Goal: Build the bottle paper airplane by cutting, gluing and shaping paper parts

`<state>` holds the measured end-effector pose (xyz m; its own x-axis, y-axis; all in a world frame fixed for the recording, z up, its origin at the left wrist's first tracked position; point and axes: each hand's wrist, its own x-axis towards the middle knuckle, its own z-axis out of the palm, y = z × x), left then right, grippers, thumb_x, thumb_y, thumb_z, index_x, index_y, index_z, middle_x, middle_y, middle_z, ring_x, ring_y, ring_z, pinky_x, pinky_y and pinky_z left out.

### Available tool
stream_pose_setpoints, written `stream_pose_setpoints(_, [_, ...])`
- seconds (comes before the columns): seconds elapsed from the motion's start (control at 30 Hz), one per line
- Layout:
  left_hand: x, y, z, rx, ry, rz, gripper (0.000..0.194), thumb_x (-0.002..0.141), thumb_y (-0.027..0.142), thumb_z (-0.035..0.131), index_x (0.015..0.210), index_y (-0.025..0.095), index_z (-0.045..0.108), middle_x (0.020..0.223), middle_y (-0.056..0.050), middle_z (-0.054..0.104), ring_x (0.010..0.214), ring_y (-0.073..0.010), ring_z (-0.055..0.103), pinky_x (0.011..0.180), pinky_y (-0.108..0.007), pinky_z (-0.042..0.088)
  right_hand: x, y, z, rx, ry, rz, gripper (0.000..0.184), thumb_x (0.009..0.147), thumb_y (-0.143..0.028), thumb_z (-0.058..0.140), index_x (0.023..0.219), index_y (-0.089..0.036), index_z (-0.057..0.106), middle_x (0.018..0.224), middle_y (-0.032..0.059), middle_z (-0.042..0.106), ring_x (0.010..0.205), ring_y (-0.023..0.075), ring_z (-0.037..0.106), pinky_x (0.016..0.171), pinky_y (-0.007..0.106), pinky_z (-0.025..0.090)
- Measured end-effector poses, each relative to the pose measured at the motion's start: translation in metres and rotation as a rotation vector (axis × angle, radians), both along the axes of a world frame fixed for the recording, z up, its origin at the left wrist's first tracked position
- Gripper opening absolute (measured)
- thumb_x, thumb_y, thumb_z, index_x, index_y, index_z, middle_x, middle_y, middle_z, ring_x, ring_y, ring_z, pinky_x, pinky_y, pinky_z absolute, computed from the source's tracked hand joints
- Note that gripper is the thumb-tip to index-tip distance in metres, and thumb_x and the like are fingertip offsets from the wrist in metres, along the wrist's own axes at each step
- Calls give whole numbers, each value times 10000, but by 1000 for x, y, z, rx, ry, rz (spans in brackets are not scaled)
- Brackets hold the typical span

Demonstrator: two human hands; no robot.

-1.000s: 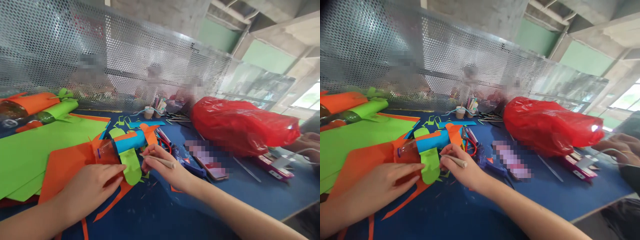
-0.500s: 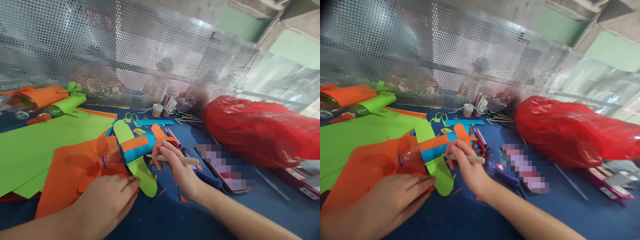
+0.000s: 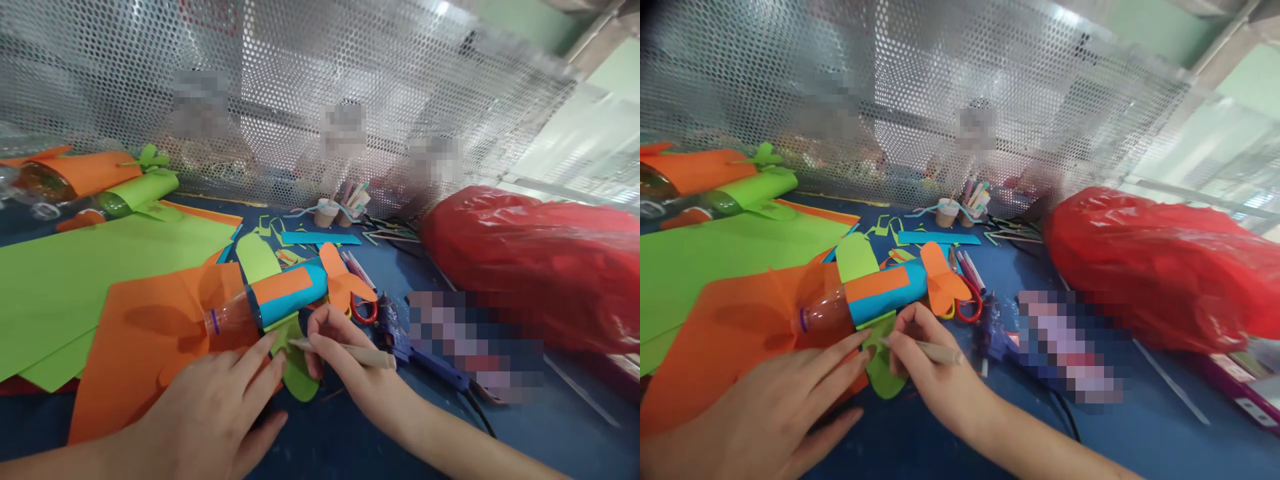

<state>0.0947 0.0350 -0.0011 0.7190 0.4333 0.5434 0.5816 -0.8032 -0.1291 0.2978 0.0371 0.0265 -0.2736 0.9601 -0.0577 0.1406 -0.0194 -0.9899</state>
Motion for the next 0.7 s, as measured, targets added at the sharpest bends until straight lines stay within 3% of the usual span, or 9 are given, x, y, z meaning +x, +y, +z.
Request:
stream_pose_setpoints(0.17, [-2,0,-1,-46,-21,20,432,978,261,319,996,132,731,985,-191,729,650,-270,721,497,-416,610,1,-1,0,57,-18,-69,271,938,-467,505,839,-219,454,625,-57,522,604,114,485,597,249,394])
stream_pose_setpoints(0.33, [-4,2,-1,-58,36,101,421,958,307,369,1114,145,725,1070,-221,700,657,-276,719,523,-443,613,14,10,12,383,-96,-479,311,986,-493,372,867,-241,509,447,-97,428,459,124,447,577,268,420])
stream_pose_setpoints(0.4, [-4,4,0,-42,58,123,432,958,325,365,1136,168,727,1087,-222,698,616,-262,708,506,-435,606,22,20,17,493,-103,-622,253,969,-460,428,859,-247,510,527,-73,493,522,133,498,578,266,417])
stream_pose_setpoints(0.53, [-3,4,1,10,107,169,466,960,350,344,1130,175,742,1084,-243,699,539,-250,682,450,-416,581,37,46,13,562,-150,-630,193,851,-378,587,897,-252,447,910,-1,602,864,170,585,788,306,445])
stream_pose_setpoints(0.7, [-3,2,0,18,151,231,470,957,364,348,1133,180,743,1084,-247,694,579,-260,690,481,-408,582,42,62,0,389,-279,-544,260,832,-480,530,868,-245,424,752,-50,457,645,139,441,604,265,389])
